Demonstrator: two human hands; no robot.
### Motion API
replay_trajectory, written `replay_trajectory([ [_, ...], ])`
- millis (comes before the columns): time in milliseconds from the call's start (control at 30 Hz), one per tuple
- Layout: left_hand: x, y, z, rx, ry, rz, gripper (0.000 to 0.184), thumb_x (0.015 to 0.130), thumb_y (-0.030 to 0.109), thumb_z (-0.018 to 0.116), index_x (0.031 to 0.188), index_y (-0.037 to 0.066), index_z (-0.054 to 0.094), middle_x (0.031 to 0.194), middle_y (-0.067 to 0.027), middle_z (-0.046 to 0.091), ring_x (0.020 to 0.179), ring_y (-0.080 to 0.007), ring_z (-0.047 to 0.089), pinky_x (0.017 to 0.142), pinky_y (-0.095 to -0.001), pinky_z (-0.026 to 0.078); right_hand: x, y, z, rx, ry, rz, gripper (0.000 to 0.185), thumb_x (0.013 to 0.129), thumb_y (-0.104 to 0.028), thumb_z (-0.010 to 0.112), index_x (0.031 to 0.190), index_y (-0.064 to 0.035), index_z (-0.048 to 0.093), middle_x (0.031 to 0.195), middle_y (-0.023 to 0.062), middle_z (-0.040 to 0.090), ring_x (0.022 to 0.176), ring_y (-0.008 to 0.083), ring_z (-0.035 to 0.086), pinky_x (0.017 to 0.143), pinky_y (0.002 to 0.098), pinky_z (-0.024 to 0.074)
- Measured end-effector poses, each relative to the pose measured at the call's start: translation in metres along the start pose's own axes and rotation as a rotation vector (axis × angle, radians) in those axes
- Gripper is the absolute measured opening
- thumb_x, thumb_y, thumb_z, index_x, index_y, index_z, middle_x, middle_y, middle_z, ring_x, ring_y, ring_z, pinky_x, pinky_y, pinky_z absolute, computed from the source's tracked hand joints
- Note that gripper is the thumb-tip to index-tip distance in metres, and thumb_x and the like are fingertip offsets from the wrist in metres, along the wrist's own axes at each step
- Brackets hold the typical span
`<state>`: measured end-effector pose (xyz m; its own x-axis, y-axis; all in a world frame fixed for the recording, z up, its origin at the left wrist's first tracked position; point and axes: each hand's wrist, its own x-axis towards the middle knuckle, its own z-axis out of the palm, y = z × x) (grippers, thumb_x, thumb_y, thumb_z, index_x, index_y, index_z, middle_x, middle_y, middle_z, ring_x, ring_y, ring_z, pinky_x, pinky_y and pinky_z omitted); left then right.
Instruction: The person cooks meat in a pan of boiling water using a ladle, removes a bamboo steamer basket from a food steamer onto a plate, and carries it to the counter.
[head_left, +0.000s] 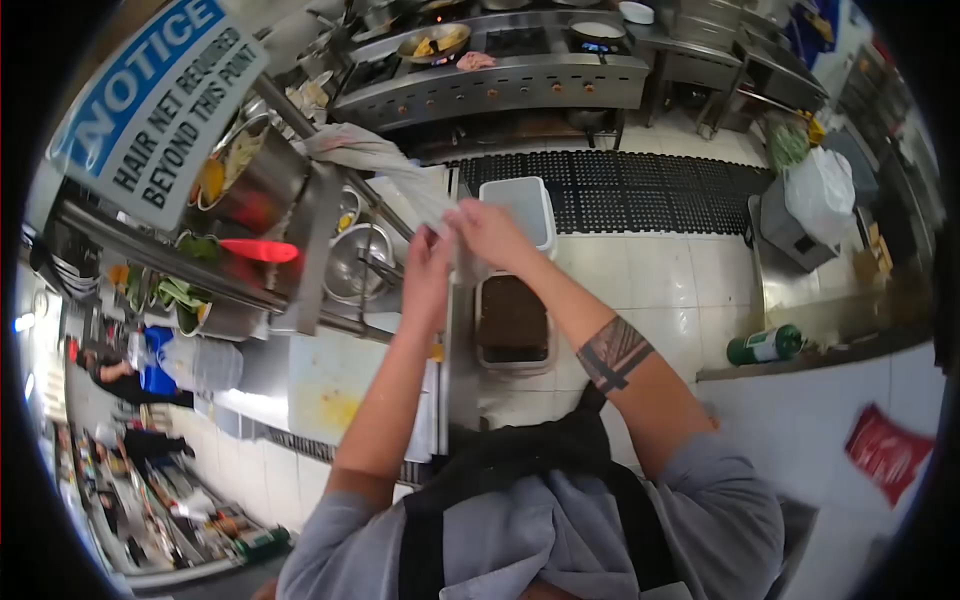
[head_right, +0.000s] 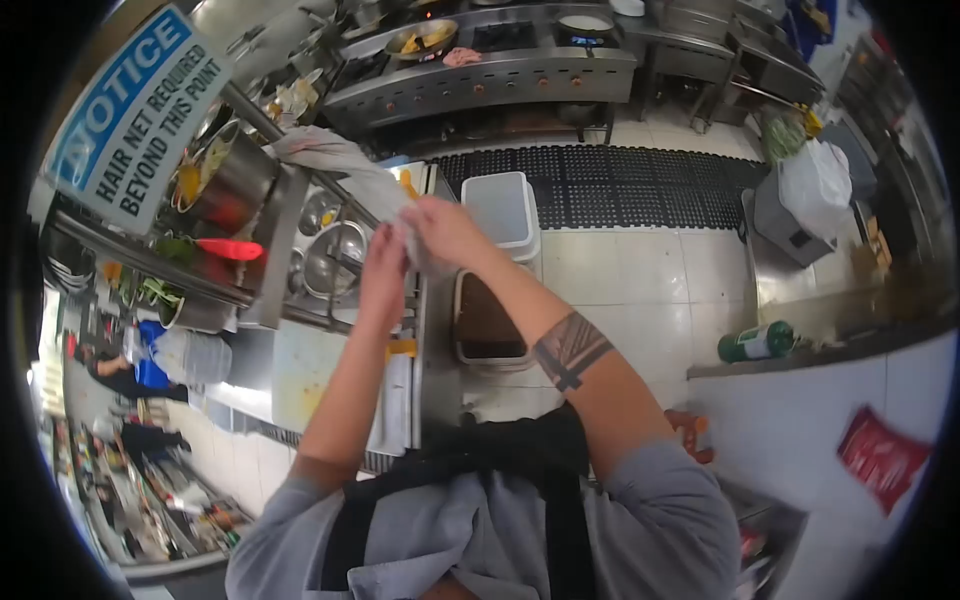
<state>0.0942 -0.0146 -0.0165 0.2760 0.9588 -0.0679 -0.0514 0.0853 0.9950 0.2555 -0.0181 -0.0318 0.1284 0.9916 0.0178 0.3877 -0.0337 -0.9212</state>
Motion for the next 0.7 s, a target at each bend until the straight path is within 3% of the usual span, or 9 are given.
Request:
replay_trajectory([
  [33,0.022,0.007,0.024,-0.341,0.009,-0.091,0.028,0.094,0.011,0.068,0.116,-0.001,0.055,0.102,-0.0088,0.065,0.092,-0.0163,0.062,0.079,-0.032,0.051,-0.001,0.0,-0.014,0.05,-0.056,-0.06,0.028,0.097,-0.027,0.061,0.104,-0.0003,0.06,0.1,0.025,0.067,0.093,0.0396,0.066,0.081,0.0438,0.052],
  [133,0.051,0.033,0.072,-0.343,0.183,-0.057,0.017,0.093,0.003,0.066,0.107,-0.001,0.057,0.089,-0.0092,0.065,0.072,-0.0158,0.06,0.065,-0.0311,0.05,-0.029,0.02,-0.029,0.234,-0.132,-0.151,0.025,0.097,-0.026,0.061,0.1,-0.0014,0.059,0.097,0.0231,0.067,0.09,0.039,0.066,0.078,0.043,0.0517],
  [267,0.064,-0.038,0.019,-0.129,0.378,0.031,0.026,0.095,0.011,0.064,0.12,0.007,0.058,0.097,-0.0026,0.063,0.079,-0.0133,0.056,0.068,-0.0311,0.047,-0.067,0.071,-0.048,0.075,-0.396,-0.158,0.025,0.098,-0.027,0.058,0.099,-0.0023,0.06,0.096,0.023,0.067,0.09,0.0395,0.066,0.077,0.0463,0.0506],
  [300,0.059,-0.046,0.014,0.206,0.575,0.072,0.035,0.098,0.023,0.063,0.125,0.003,0.056,0.101,-0.0074,0.064,0.086,-0.0187,0.058,0.075,-0.0358,0.049,-0.077,0.078,-0.055,0.06,-0.484,-0.145,0.026,0.099,-0.029,0.057,0.098,-0.0025,0.06,0.096,0.0234,0.066,0.09,0.0401,0.065,0.077,0.0475,0.0502],
  [333,0.044,-0.036,0.017,0.713,0.65,0.191,0.045,0.101,0.027,0.058,0.128,-0.009,0.051,0.121,-0.0243,0.061,0.105,-0.0356,0.059,0.094,-0.0451,0.046,-0.087,0.088,-0.059,0.042,-0.532,-0.146,0.027,0.099,-0.03,0.056,0.099,-0.004,0.062,0.095,0.0235,0.067,0.091,0.0411,0.065,0.079,0.0486,0.0499],
  [367,0.038,-0.042,0.023,0.656,0.712,0.257,0.051,0.103,0.032,0.055,0.13,-0.01,0.049,0.127,-0.0274,0.058,0.111,-0.0387,0.055,0.098,-0.0469,0.043,-0.093,0.1,-0.064,0.021,-0.569,-0.141,0.027,0.1,-0.032,0.055,0.1,-0.0056,0.063,0.094,0.0236,0.067,0.092,0.0421,0.065,0.081,0.0497,0.0496],
  [467,0.031,-0.078,0.056,0.154,0.682,0.344,0.037,0.108,0.031,0.045,0.128,0.001,0.045,0.095,-0.0068,0.05,0.086,-0.015,0.048,0.079,-0.0293,0.043,-0.095,0.129,-0.105,-0.022,-0.579,-0.146,0.031,0.099,-0.036,0.055,0.096,-0.0069,0.065,0.092,0.0215,0.068,0.087,0.0407,0.066,0.079,0.0506,0.0499],
  [533,0.04,-0.082,0.077,0.335,0.803,0.304,0.033,0.108,0.029,0.042,0.123,0.0,0.046,0.09,-0.0066,0.049,0.081,-0.0164,0.045,0.075,-0.0323,0.042,-0.076,0.145,-0.154,-0.064,-0.607,-0.056,0.031,0.099,-0.035,0.055,0.095,-0.0067,0.065,0.092,0.0207,0.069,0.087,0.0394,0.066,0.079,0.0502,0.0501],
  [700,0.084,-0.111,0.139,0.66,0.957,0.226,0.045,0.107,0.027,0.045,0.129,-0.011,0.038,0.118,-0.0313,0.051,0.103,-0.0399,0.053,0.097,-0.047,0.042,0.016,0.274,-0.291,-0.615,-0.758,-0.202,0.028,0.088,-0.027,0.058,0.09,-0.0038,0.072,0.089,0.0193,0.071,0.082,0.0398,0.066,0.076,0.05,0.0523],
])
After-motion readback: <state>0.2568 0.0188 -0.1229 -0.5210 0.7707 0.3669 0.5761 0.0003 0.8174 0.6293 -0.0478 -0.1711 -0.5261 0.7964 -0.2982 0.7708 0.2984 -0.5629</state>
